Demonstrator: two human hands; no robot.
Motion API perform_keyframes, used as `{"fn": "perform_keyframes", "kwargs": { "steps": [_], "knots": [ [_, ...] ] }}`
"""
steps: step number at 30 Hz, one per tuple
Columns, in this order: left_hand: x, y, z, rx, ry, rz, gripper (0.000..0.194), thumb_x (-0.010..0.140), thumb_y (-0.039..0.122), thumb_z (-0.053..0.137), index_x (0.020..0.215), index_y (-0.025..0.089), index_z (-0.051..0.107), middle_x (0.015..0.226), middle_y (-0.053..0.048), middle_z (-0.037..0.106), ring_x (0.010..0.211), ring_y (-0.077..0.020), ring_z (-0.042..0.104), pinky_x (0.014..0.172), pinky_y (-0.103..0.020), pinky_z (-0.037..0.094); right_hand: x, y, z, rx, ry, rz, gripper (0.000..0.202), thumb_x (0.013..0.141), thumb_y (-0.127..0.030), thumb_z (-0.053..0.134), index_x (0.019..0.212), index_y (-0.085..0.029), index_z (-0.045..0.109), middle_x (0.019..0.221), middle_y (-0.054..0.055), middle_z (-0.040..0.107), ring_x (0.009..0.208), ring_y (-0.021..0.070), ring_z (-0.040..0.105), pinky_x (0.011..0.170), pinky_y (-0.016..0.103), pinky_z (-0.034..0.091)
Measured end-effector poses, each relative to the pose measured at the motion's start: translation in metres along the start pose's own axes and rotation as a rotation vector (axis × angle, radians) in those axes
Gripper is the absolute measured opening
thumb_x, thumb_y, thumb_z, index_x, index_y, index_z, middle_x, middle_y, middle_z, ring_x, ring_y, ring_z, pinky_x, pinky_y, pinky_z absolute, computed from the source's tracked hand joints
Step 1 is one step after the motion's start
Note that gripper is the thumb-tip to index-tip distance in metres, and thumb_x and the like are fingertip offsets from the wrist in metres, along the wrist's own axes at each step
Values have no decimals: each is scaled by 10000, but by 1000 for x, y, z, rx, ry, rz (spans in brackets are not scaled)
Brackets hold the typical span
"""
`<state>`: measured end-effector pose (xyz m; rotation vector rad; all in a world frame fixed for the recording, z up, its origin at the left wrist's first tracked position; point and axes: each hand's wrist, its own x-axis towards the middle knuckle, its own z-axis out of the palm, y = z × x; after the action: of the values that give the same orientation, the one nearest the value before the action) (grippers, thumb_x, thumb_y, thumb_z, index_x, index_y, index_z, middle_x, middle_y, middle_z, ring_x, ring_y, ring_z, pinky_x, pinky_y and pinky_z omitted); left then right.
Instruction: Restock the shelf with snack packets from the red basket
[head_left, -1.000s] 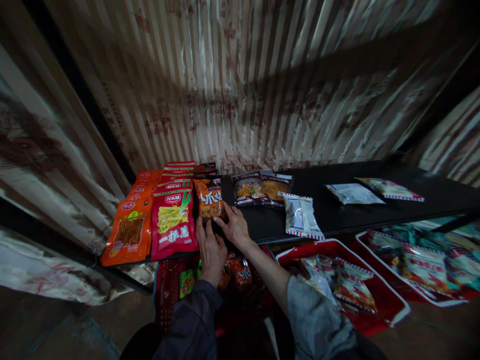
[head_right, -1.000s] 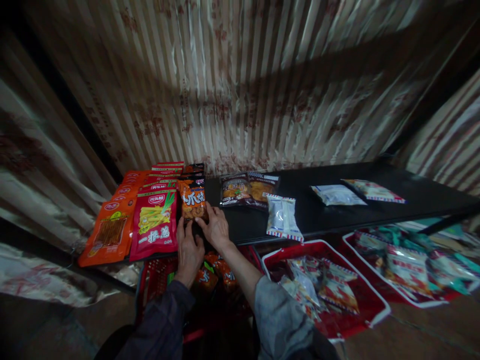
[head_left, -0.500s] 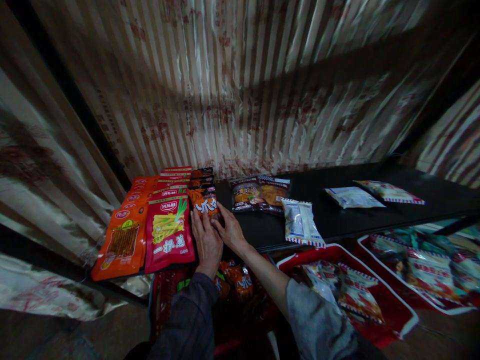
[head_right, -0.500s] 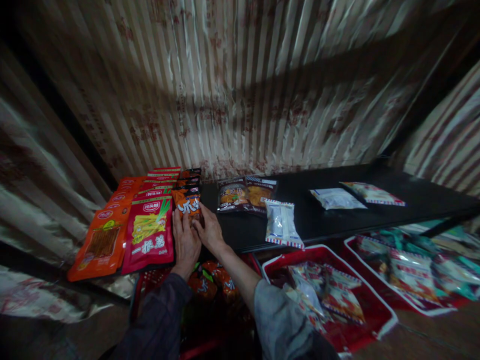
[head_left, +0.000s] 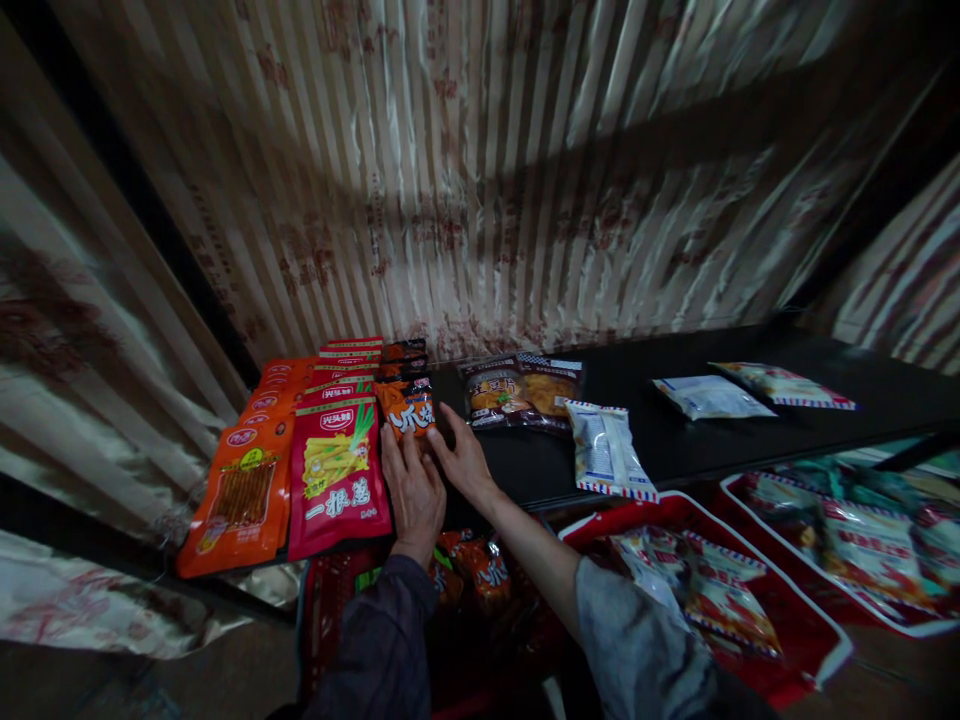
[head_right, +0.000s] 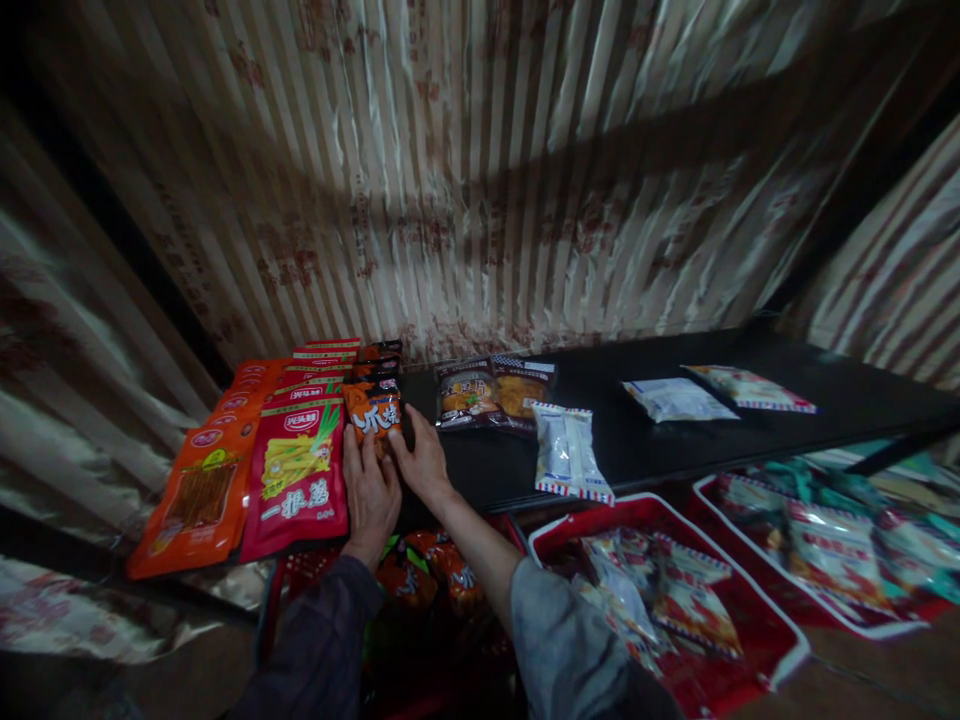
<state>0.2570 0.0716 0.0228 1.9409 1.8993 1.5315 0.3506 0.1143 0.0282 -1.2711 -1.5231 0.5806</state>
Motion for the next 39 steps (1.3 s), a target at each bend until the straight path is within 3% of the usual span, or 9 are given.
{"fn": "perform_keyframes", "kwargs": {
  "steps": [5,9,14,23,29,39],
  "knots": [
    [0,3,-1,15,9,-17,520,832,150,425,1349,113,383,1485,-197,251,1391,-286,193,1096,-493,256,28,-3,1,86,-75,145,638,856,-544,425,1389,-198,371,1436,88,402,1325,223,365,1109,413,259],
    [0,2,0,44,-13,-22,514,840,166,424,1349,100,389,1472,-218,266,1384,-301,210,1080,-505,275,41,-8,3,87,-117,161,586,869,-537,411,1359,-215,418,1346,89,513,1238,231,476,1069,423,320],
    [0,-1,2,85,-25,-3,499,848,167,412,1338,71,398,1462,-230,279,1378,-297,225,1074,-491,293,36,-13,3,75,-152,134,495,878,-517,402,1238,-207,540,1213,80,616,1132,230,555,995,404,399],
    [0,-1,2,129,-22,-18,500,846,173,424,1339,89,409,1462,-213,293,1371,-291,249,1082,-473,291,42,-7,6,85,-115,218,564,855,-570,408,1264,-200,524,1300,91,550,1203,216,497,1050,379,332],
    [0,-2,3,146,-30,2,496,854,177,414,1338,67,404,1457,-233,288,1370,-302,245,1071,-484,306,42,-3,6,188,-197,187,497,870,-579,380,1227,-276,545,1190,27,631,1110,186,565,993,358,389],
    [1,-1,2,154,-38,-6,506,856,188,411,1347,69,401,1472,-224,267,1386,-299,205,1088,-477,280,34,9,7,136,-105,233,507,867,-595,362,1179,-270,594,1163,30,645,1125,219,554,1009,393,374]
  ]
}}
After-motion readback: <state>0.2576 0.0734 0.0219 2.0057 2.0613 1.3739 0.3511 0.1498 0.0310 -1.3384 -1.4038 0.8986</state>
